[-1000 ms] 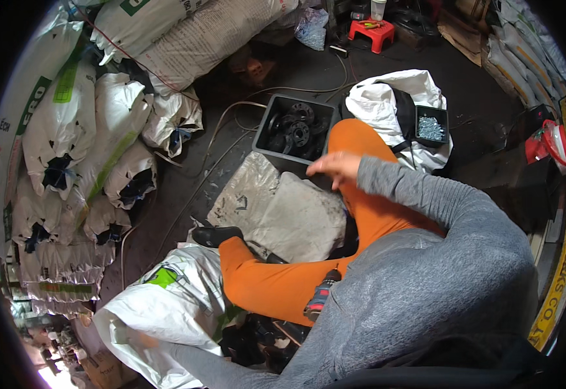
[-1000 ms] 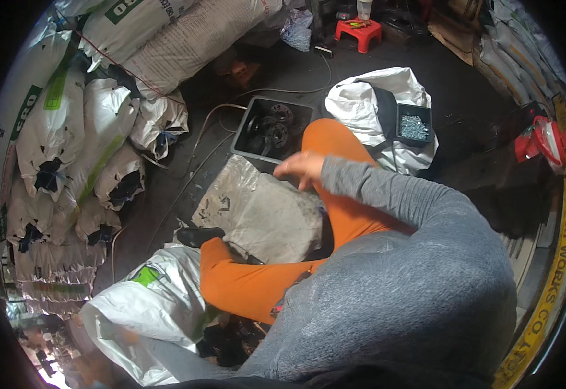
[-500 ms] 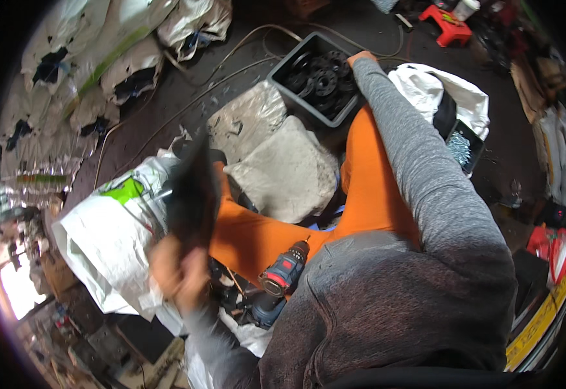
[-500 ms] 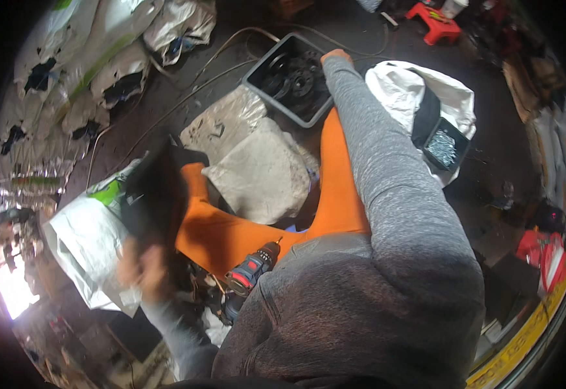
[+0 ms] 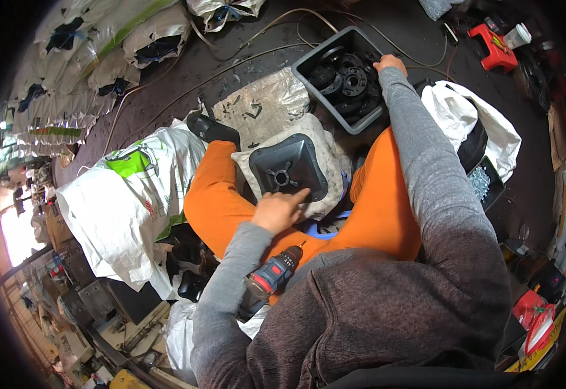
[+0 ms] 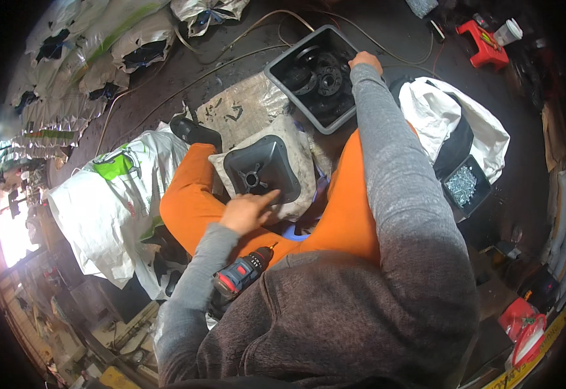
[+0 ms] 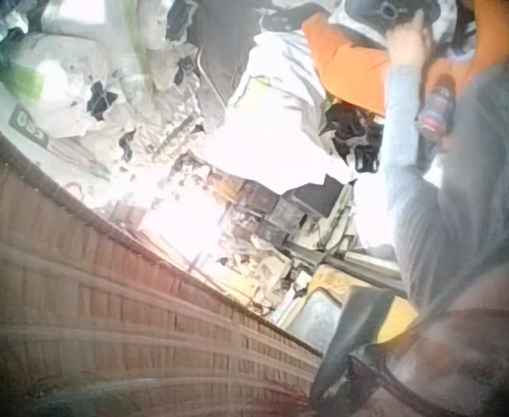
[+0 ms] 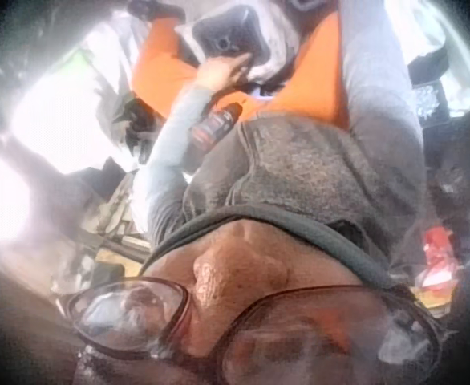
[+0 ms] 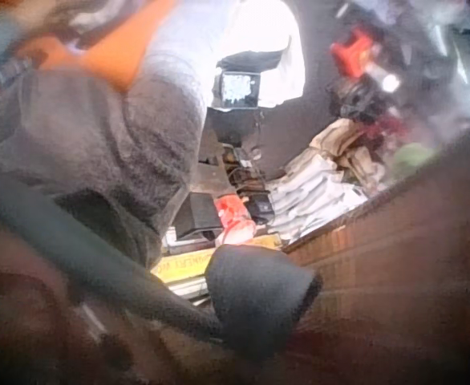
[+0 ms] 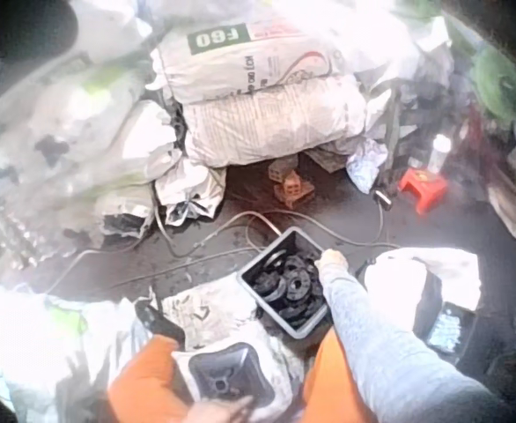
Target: The person sits on the floor and uses a cordless drill to fasten screws into a black mechanical part resting on their lap. They repeatedly pick up screws from a nearby tray, align them, and drive them into the part.
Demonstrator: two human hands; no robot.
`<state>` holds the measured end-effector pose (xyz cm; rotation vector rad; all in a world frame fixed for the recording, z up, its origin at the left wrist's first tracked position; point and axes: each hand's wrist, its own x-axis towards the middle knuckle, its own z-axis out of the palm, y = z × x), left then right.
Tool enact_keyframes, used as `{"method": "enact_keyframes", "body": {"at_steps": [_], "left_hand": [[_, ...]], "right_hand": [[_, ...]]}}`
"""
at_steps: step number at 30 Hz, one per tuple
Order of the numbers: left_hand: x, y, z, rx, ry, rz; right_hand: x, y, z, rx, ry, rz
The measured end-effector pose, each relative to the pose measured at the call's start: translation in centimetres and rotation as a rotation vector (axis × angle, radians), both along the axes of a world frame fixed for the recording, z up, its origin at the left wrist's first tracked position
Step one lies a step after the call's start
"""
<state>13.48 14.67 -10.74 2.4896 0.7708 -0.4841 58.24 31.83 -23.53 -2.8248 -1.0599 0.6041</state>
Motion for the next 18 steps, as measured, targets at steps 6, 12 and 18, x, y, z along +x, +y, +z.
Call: {"method": "enact_keyframes", "body": {"at_steps": [6, 12, 18], "left_hand": [[-12.0, -7.4, 10.2, -0.375, -0.670, 1.176], [-11.9, -16.0, 11.8, -0.194, -0.241, 0.825], [-11.7, -16.9, 9.0, -0.052, -0.396, 0.831]], "right_hand": [[-3.3, -2.2, 8.9, 0.561, -0.163, 0.416], [-20.5, -12.5, 13.4, 1.187, 0.018, 1.284], [-25.6, -18.2, 7.9, 1.045, 0.133, 1.506]]}}
